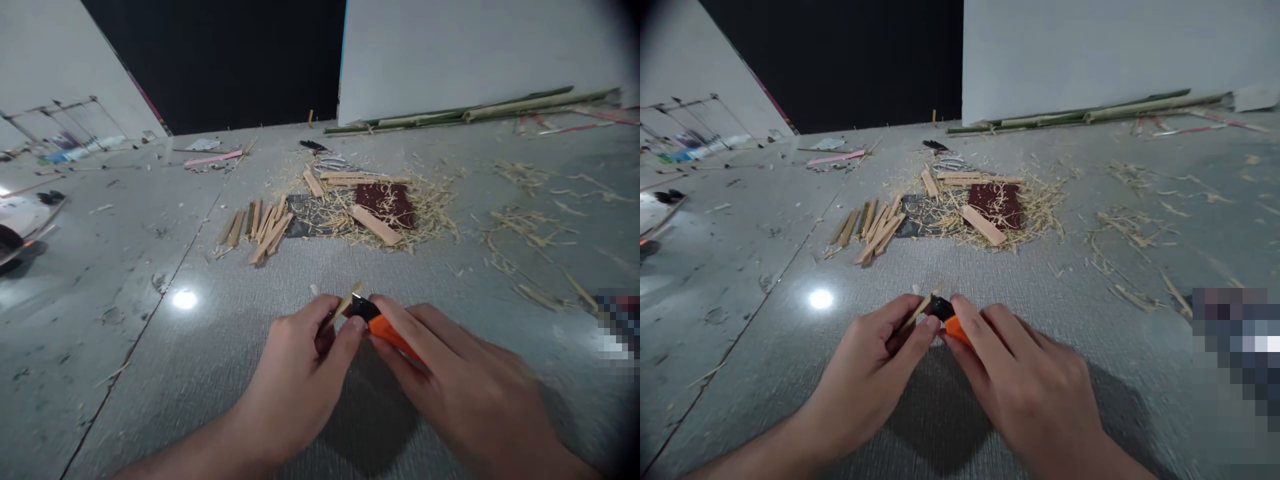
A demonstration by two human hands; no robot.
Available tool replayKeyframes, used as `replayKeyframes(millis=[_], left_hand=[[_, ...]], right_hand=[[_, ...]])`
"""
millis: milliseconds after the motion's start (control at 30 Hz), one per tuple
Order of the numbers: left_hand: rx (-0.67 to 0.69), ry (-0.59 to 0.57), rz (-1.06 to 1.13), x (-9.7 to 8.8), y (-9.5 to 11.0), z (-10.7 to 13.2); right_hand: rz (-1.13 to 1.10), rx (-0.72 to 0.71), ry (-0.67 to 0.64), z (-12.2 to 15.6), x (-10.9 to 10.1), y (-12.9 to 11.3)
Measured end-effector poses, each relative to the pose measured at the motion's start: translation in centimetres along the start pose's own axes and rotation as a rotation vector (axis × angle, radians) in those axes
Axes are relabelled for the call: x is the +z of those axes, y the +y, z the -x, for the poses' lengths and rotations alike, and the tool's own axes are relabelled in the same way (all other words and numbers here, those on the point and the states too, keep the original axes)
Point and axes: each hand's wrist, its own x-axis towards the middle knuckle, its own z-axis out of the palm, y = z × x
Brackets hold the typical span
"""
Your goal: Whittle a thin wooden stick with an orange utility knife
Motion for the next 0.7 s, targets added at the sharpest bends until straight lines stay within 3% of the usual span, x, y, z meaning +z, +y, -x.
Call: replayKeyframes(millis=[300, 700], left_hand=[[0.082, 0.029, -0.040, 0.0, 0.1, 0.1], [0.031, 0.055, -0.093, -0.1, 0.3, 0.0]], right_hand=[[-0.130, 0.054, -0.019, -0.1, 0.4, 0.3], [0.102, -0.007, 0.037, 0.2, -0.7, -0.2]])
